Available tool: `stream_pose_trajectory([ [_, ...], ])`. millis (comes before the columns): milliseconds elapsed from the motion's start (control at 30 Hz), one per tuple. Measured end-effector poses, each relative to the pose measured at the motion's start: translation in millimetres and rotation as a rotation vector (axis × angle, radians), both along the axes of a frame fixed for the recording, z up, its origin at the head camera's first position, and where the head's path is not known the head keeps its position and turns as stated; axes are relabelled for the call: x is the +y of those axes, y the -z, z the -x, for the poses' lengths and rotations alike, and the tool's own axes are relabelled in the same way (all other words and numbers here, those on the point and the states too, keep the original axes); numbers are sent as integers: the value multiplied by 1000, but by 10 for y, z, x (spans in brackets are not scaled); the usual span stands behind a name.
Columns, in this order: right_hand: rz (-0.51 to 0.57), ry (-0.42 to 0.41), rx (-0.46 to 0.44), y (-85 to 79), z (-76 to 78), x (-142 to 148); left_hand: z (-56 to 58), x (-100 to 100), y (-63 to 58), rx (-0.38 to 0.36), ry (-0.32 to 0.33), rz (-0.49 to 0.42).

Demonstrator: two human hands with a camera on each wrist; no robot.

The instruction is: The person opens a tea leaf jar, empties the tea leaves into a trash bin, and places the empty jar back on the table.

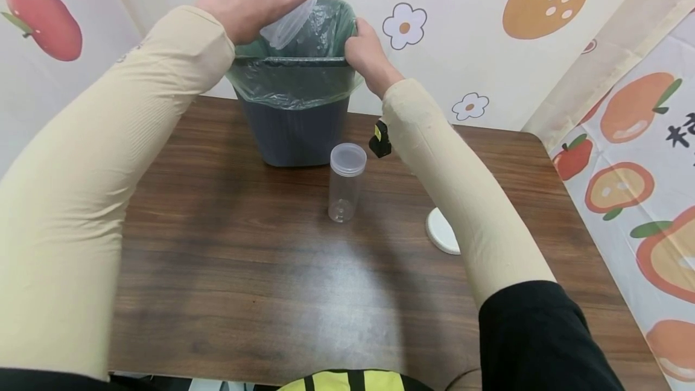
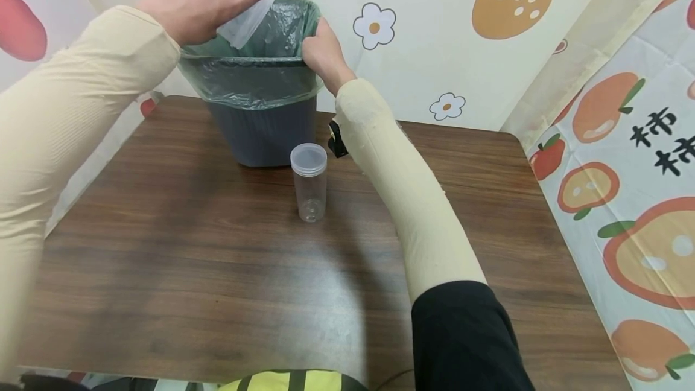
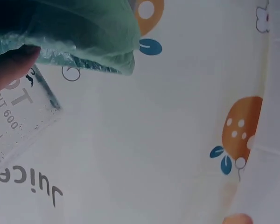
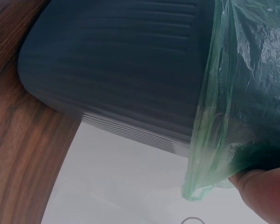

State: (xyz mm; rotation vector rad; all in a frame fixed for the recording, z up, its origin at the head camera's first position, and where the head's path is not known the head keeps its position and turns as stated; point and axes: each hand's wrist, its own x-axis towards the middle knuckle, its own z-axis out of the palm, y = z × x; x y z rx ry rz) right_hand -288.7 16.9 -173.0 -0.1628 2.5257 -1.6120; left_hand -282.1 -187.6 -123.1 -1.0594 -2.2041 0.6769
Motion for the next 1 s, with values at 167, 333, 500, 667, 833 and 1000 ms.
stream_pose_trajectory([
  [167, -8, -2, 1, -13, -2, 4, -12, 26, -33, 48, 15, 143],
  [333, -12, -5, 6, -17, -7, 10, -39, 78, -63, 85, -40, 307],
  [500, -9, -7, 9, -10, -16, 11, -48, 108, -65, 110, -49, 389],
  [667, -6, -6, 8, -5, -16, 4, -44, 116, -53, 139, -34, 452],
  [833, 1, 1, 1, -3, -3, 0, -34, 87, -44, 154, -9, 445],
  [1000, 38, 15, -37, 2, 17, -1, -28, 44, -17, -50, -9, 39],
])
